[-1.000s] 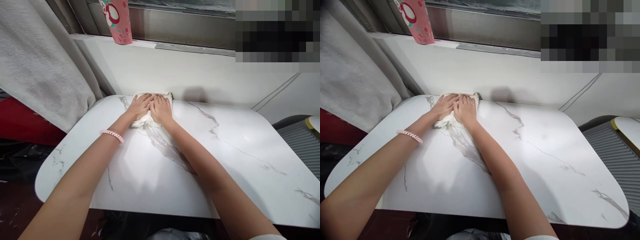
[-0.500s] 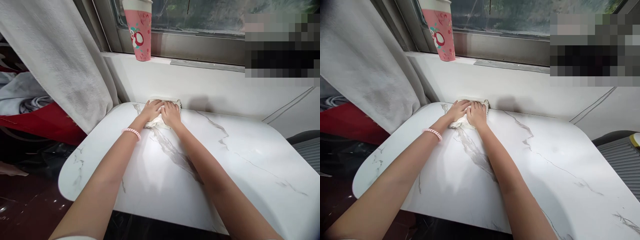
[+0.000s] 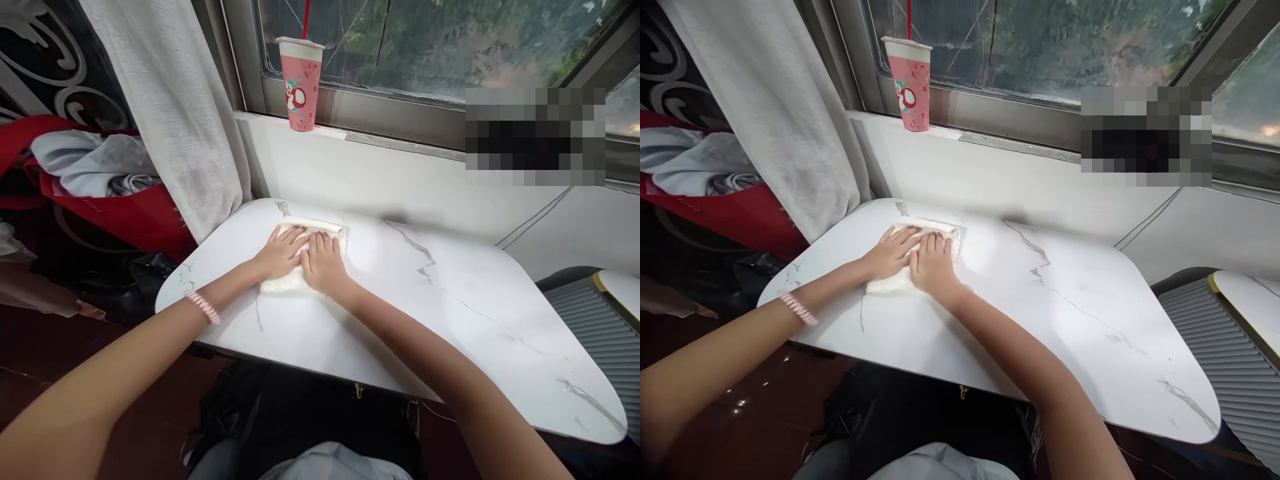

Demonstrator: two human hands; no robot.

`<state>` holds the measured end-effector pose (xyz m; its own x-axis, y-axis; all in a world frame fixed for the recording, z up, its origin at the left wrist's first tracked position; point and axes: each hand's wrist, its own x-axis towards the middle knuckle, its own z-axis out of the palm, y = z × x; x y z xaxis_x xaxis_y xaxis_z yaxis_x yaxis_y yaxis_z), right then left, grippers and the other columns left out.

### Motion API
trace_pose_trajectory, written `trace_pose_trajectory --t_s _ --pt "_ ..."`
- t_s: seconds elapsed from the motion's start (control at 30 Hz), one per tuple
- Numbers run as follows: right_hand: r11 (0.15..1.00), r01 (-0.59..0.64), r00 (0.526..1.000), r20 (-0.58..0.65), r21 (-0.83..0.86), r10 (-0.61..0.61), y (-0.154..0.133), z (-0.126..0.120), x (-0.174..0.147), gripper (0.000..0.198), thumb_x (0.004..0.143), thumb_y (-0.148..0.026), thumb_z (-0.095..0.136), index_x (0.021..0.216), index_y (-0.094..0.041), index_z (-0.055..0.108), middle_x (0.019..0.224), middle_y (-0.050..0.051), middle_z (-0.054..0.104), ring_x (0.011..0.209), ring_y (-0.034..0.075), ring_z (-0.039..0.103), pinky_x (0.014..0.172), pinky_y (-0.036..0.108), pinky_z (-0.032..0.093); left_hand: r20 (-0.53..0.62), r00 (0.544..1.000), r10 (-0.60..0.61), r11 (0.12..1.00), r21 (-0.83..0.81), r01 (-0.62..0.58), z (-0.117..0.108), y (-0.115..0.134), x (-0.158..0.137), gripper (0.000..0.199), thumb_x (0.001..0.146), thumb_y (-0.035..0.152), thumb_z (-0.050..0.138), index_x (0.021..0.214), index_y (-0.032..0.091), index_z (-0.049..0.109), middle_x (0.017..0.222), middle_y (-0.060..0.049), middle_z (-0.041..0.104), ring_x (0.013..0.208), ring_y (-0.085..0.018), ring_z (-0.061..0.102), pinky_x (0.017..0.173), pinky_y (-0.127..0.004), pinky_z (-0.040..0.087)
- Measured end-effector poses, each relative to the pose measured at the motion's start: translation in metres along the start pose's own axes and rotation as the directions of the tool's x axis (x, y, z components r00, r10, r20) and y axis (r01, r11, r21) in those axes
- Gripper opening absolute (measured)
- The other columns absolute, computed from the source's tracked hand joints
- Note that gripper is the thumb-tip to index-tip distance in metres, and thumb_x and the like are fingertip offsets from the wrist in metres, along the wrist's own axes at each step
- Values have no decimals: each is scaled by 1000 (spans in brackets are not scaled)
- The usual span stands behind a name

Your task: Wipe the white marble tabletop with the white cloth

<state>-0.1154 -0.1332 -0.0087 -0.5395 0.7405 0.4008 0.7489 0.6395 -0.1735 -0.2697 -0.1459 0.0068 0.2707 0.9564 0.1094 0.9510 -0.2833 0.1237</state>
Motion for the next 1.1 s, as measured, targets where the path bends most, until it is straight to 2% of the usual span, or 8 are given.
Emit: trace_pose_trajectory --t_s 0.13,0.23,0.33,0.43,0.5,0.6,0.73,1.1 --pt "997 79 997 17 -11 -79 -34 -22 -45 56 98 -30 32 138 6 42 136 28 51 127 37 45 109 55 30 -21 1000 2 1000 8 -2 -5 23 -64 54 95 32 27 146 18 40 154 -11 39 145 -25 28 120 -52 13" --pt "989 146 986 81 -11 -145 -54 -39 -65 55 96 -34 35 133 5 49 125 27 58 113 36 52 104 54 36 -21 1000 -12 1000 3 12 -8 34 -103 55 95 33 27 146 18 41 153 -11 40 145 -26 29 121 -52 13" --pt "983 182 971 155 2 -180 -67 -51 -68 46 95 -37 38 117 -3 60 107 20 63 96 32 55 93 51 43 7 1000 -20 1000 -20 21 -11 35 -125 55 96 34 27 148 20 38 155 -9 38 146 -26 27 121 -52 13" --pt "983 186 969 168 5 -184 -76 -51 -60 43 95 -40 37 108 -7 61 101 17 61 92 30 53 87 49 44 44 999 -9 998 -60 12 -15 26 -134 55 98 37 25 151 22 32 157 -7 33 147 -24 24 121 -52 13" --pt "981 191 971 142 13 -191 -80 -43 -54 44 96 -40 36 111 -6 60 106 18 60 96 31 52 89 51 43 55 998 -6 997 -72 10 -16 16 -134 56 98 39 26 152 23 29 158 -6 31 147 -24 23 121 -52 14" --pt "983 173 981 74 55 -177 -86 -24 -44 47 97 -37 35 125 -4 53 122 22 55 111 33 47 100 54 35 42 998 -43 997 -61 46 -17 -1 -128 58 97 37 25 152 19 27 158 -8 31 147 -25 23 121 -53 14" --pt "986 121 992 19 112 -124 -86 -3 -25 49 96 -33 37 133 -3 47 137 23 47 125 34 38 110 54 24 47 997 -54 997 -58 57 -18 -23 -109 60 96 40 26 150 15 31 157 -11 33 146 -26 25 121 -53 11" --pt "993 21 1000 -10 120 -20 -49 34 63 38 95 -27 38 124 -7 53 122 17 58 116 30 47 107 48 27 16 999 -41 996 -81 42 -15 -77 -15 54 94 33 30 145 18 38 155 -9 36 145 -25 28 120 -51 12"
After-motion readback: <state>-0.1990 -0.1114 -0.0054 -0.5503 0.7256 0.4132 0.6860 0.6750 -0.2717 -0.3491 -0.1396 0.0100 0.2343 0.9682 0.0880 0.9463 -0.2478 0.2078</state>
